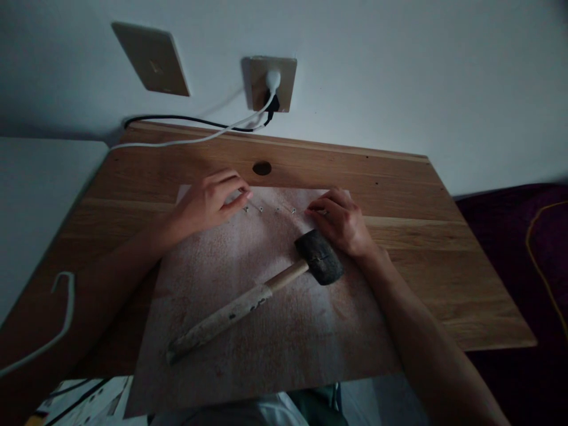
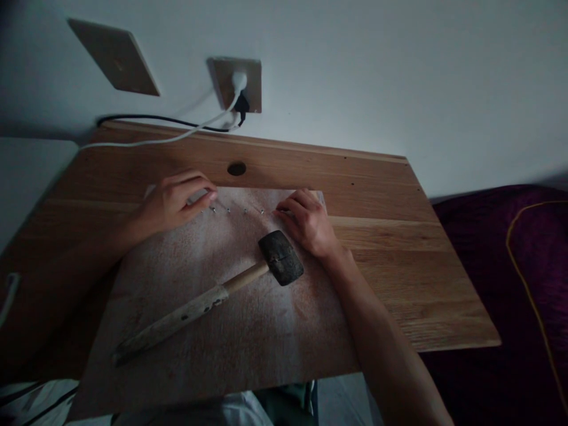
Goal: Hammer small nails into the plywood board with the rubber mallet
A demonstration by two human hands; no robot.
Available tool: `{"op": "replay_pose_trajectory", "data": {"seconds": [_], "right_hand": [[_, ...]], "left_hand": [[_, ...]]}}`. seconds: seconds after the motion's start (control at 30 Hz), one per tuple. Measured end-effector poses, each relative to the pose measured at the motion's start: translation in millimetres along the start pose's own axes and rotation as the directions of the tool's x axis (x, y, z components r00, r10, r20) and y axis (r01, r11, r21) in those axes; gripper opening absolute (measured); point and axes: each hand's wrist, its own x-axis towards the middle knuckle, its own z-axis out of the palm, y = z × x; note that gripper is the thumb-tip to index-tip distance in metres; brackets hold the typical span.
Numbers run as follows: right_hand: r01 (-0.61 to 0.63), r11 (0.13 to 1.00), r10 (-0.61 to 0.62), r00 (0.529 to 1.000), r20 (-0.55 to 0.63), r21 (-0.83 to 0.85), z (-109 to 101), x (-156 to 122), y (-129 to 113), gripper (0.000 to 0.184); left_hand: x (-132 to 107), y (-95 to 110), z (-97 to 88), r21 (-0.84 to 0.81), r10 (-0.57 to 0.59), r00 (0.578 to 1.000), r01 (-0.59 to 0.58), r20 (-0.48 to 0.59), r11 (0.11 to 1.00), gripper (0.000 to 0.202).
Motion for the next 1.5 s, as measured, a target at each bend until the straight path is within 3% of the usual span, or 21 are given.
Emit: {"op": "replay_pose_trajectory", "data": {"seconds": [0.17, 0.5, 0.67, 0.93, 1.33, 1.5], "right_hand": [[-0.024, 1.0, 0.024, 0.999, 0.03, 0.004, -0.9, -0.4, -0.6, 0.015], [-0.025, 0.999, 0.025, 1.0, 0.017, 0.026, -4.3, -0.4, -5.1, 0.019], [-0.054, 0.998, 0.052, 0.998, 0.038, 0.034, -5.6, -1.1, -5.6, 0.018], [0.007, 1.0, -0.007, 1.0, 0.001, -0.009, -2.6, -1.8, -2.3, 0.017], [0.015, 1.0, -0.015, 1.0, -0.018, 0.011, -5.4, -0.6, -7.0, 0.018], [-0.1, 0.994, 0.095, 0.991, -0.09, -0.05, -6.0, -1.3, -3.5, 0.015]], "left_hand": [[0.4, 5.5, -0.5, 0.007, 0.037, 0.998, -0.037, 0.054, 0.999, 0.033], [3.3, 19.7, -10.8, -0.029, -0.085, 0.983, 0.091, 0.16, 0.995, 0.042], [2.6, 16.9, -7.8, -0.007, -0.058, 0.984, 0.06, 0.168, 0.998, 0.032], [3.8, 20.8, -10.0, -0.011, 0.02, 0.978, -0.018, 0.207, 1.0, 0.016], [4.2, 23.5, -12.0, 0.077, 0.025, 0.969, -0.045, 0.244, 0.996, 0.018], [4.1, 23.1, -11.4, 0.049, 0.042, 0.972, -0.055, 0.23, 0.997, 0.02]]}}
